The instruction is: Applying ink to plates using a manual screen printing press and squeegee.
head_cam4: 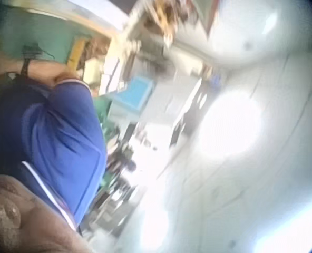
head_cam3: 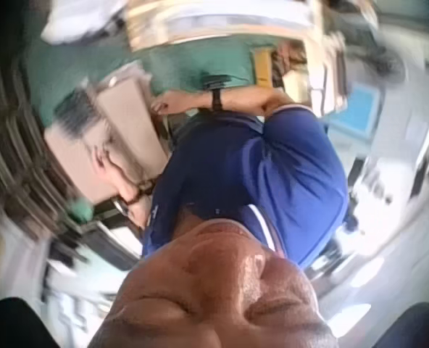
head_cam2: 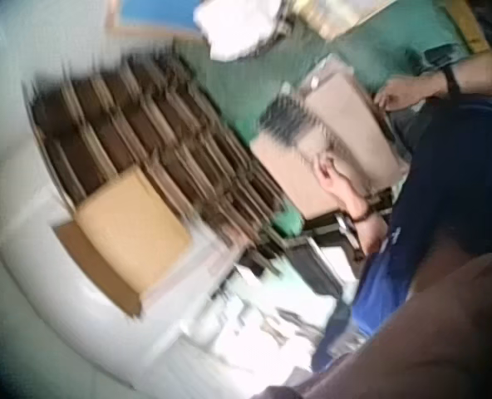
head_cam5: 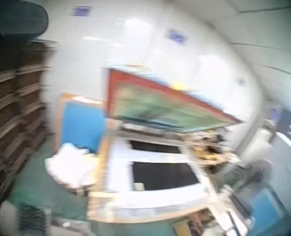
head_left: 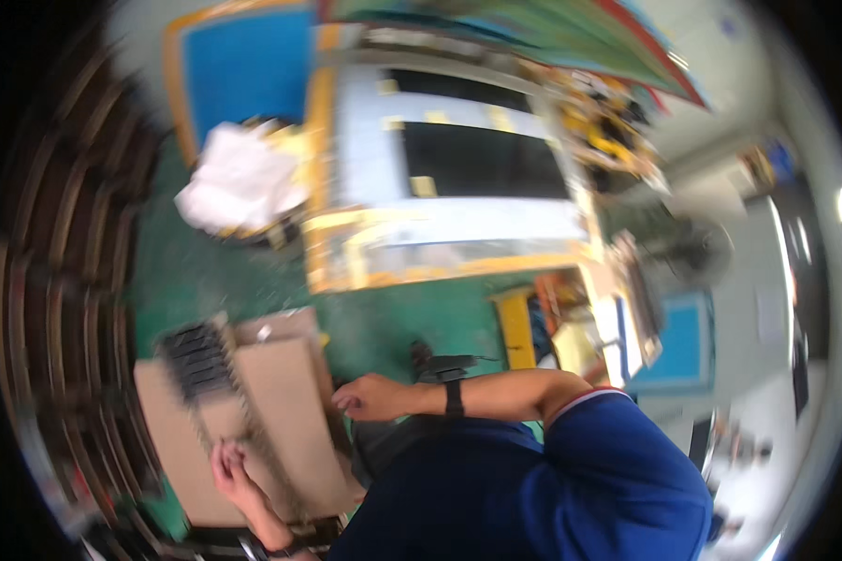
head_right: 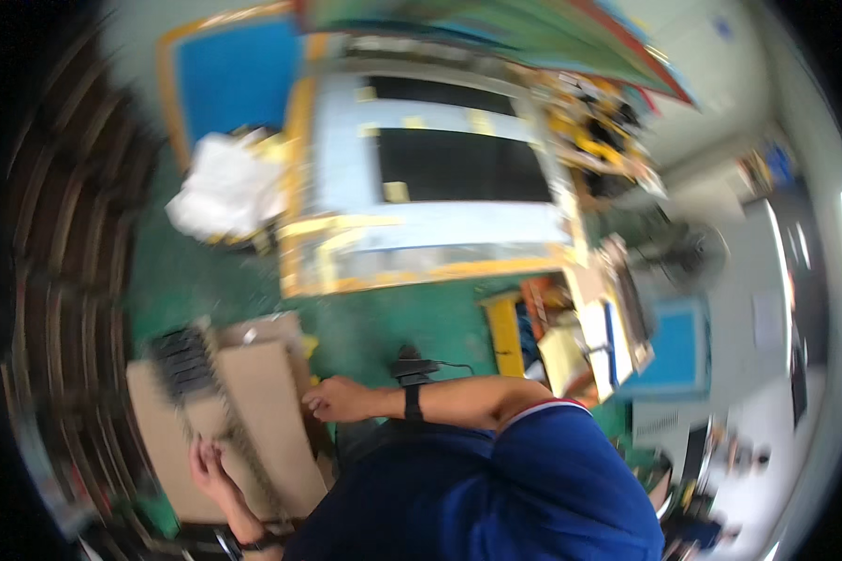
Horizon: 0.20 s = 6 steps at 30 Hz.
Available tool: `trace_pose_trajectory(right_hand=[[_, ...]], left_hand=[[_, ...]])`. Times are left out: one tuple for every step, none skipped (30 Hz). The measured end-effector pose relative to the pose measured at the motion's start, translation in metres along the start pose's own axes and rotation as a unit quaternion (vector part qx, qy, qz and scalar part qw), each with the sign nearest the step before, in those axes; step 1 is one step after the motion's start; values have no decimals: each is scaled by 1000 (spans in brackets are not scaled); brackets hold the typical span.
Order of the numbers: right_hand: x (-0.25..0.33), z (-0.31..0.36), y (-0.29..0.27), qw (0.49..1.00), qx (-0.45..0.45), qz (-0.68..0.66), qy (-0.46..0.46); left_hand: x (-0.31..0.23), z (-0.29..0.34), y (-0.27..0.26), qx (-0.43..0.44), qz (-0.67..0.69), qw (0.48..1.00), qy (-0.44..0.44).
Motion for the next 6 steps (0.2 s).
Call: trace_pose_trajectory(right_hand=[[-4,13,-15,1000,-16,14,8],[-8,27,-33,999,-31,27,15],[-11,38,-52,997,-66,27,14],[-16,55,-78,993,-106,29,40],[-22,74,-98,988,-142,25,63],[-29,92,-118,982,-176,35,60]], left_hand=[[-1,11,26,76,81,993,38],[-14,27,67,90,84,992,-35],[-13,30,97,181,113,977,-4],[-18,37,132,231,92,969,-8],[-28,50,164,276,64,959,-10],[-35,54,186,299,60,952,3]])
Point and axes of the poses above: each hand's wrist, its own z-axis away from the middle knuckle, its own y-axis out of the palm, x = y × z, the point moved 6 cm from there along -z, towards the middle knuckle, and after that the axes turned 6 degrees about -x, right-handed, at the moved point
